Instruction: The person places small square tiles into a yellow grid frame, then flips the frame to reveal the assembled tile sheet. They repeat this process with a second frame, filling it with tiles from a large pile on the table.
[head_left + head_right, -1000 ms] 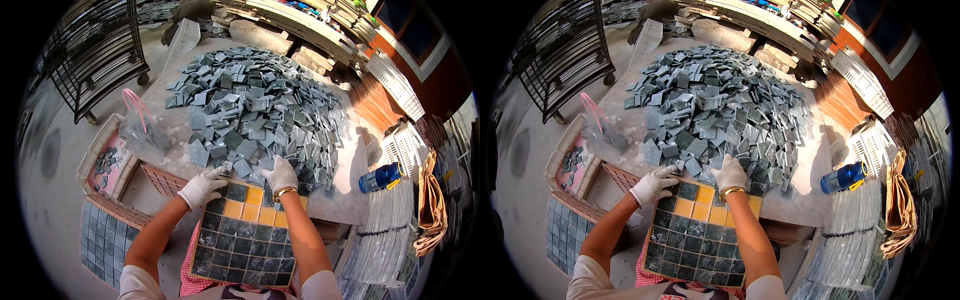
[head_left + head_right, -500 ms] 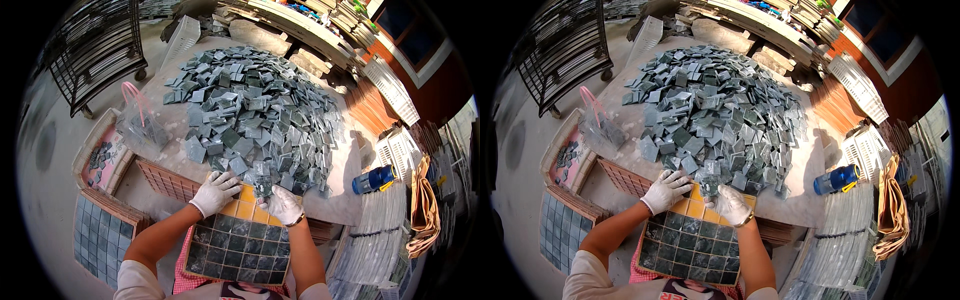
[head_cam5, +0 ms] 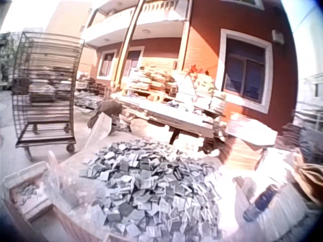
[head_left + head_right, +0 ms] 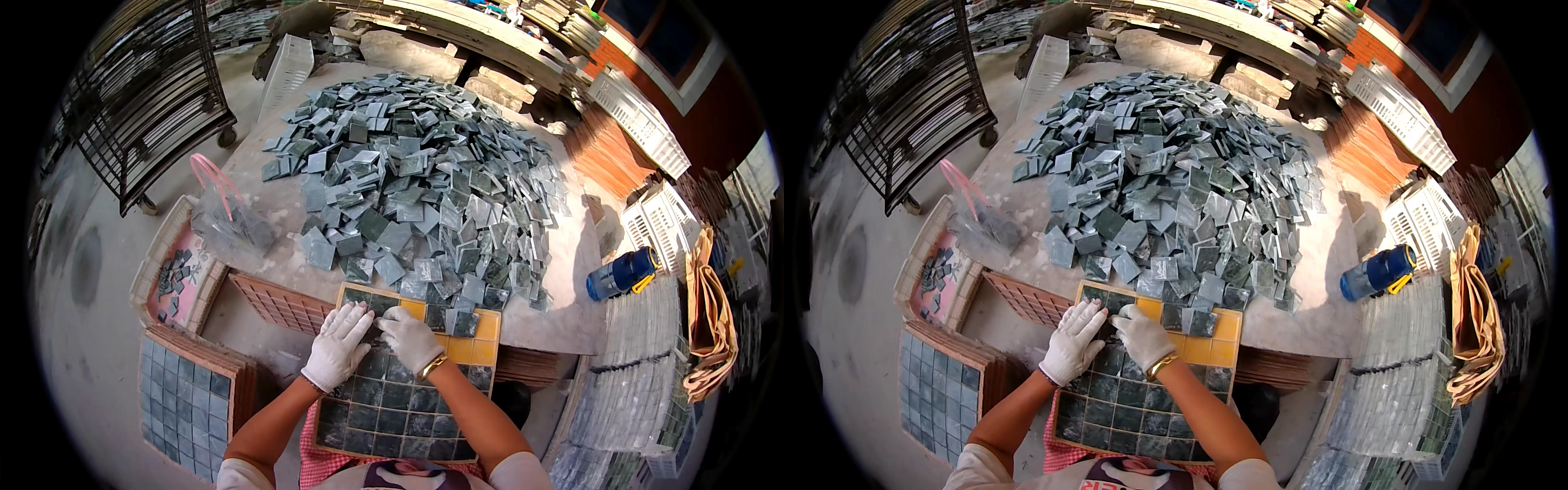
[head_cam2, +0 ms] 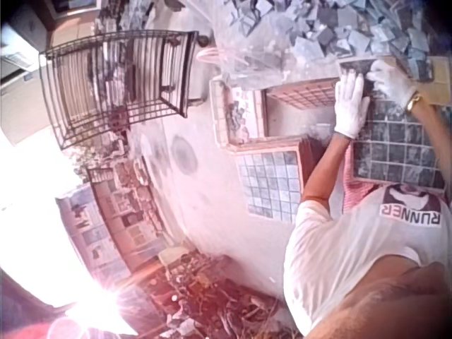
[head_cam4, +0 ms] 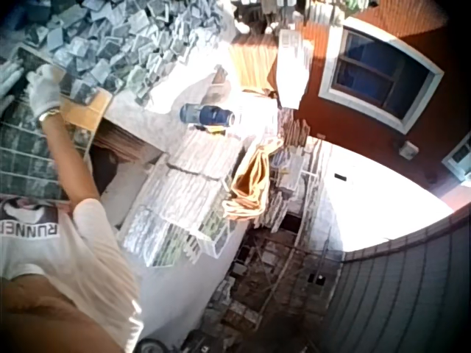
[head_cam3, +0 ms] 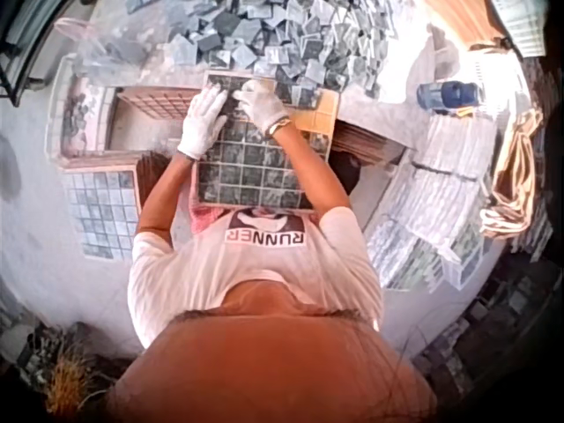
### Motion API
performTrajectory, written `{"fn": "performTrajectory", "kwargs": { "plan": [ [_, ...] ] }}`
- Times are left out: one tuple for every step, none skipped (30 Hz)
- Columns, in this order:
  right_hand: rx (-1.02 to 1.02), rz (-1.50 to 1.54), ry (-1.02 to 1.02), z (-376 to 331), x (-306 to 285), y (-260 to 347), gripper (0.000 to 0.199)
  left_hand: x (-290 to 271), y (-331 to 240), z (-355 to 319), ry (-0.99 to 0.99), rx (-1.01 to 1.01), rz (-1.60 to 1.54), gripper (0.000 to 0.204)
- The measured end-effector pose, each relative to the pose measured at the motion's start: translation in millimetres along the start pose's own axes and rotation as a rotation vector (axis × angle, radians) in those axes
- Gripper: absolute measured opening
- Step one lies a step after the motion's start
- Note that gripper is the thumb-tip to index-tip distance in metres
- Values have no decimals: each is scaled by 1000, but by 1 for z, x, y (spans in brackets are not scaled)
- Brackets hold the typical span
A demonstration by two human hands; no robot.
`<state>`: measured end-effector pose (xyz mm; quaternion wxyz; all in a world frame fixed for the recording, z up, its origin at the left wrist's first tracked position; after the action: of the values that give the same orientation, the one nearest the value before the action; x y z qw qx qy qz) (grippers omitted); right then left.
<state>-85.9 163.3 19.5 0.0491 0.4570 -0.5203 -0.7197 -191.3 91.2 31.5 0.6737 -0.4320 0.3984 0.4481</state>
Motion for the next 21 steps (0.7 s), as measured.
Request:
{"fn": "performTrajectory", "kwargs": {
  "plan": [
    [-36,-31,2,-3,4,-4,26,4,-5,6,20,17,39,64],
    [-72,-61,4,-6,6,-7,25,5,-8,12,35,27,54,64],
    [-49,-29,-30,-6,3,-7,24,7,-10,17,51,34,69,65],
    [-83,-7,-59,-8,-3,-7,24,8,-13,20,67,41,84,65],
    [-117,15,-88,-9,-11,-10,24,18,-14,20,130,76,147,68],
    [-150,38,-115,-10,-19,-13,24,21,-17,21,142,71,181,69],
    [-29,30,-262,-10,-43,-10,25,19,-17,18,162,57,223,70],
    [92,-106,-366,-7,-63,-16,31,18,-18,15,182,42,265,71],
    [128,-226,-438,-5,-80,-13,35,13,-27,13,162,36,286,73],
    [159,-344,-508,1,-95,-8,40,9,-41,12,126,111,237,72],
    [241,-410,-466,12,-97,-8,45,16,-53,7,128,175,195,71],
    [325,-478,-423,22,-97,-9,49,25,-63,2,129,241,150,70],
    [409,-547,-380,30,-97,-11,54,30,-68,0,149,250,169,69],
    [437,-568,-339,39,-95,-13,56,31,-66,-1,170,233,179,68],
    [474,-595,-301,44,-94,-20,59,30,-67,1,161,245,181,68],
    [511,-621,-262,46,-94,-27,61,29,-68,2,152,257,183,67],
    [473,-592,-266,43,-101,-31,56,29,-71,1,157,270,175,67],
    [369,-531,-299,42,-102,-27,52,26,-67,-1,161,264,183,66],
    [270,-471,-330,34,-101,-26,48,26,-63,-3,164,260,186,65],
    [171,-410,-360,27,-100,-23,44,24,-56,-6,166,227,183,65],
    [152,-264,-341,16,-101,-22,32,20,-52,-10,172,199,173,65]
  ]
}}
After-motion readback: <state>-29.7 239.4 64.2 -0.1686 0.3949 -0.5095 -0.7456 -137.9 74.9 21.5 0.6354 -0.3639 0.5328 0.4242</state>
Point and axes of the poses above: each hand's wrist, its own z-axis towards the middle knuckle, its own x-axis out of the palm, y = z × x, the point moved 8 cm from there along z, towards the middle knuckle, and after that the axes turned 14 degrees about z, right-handed, at the moved point
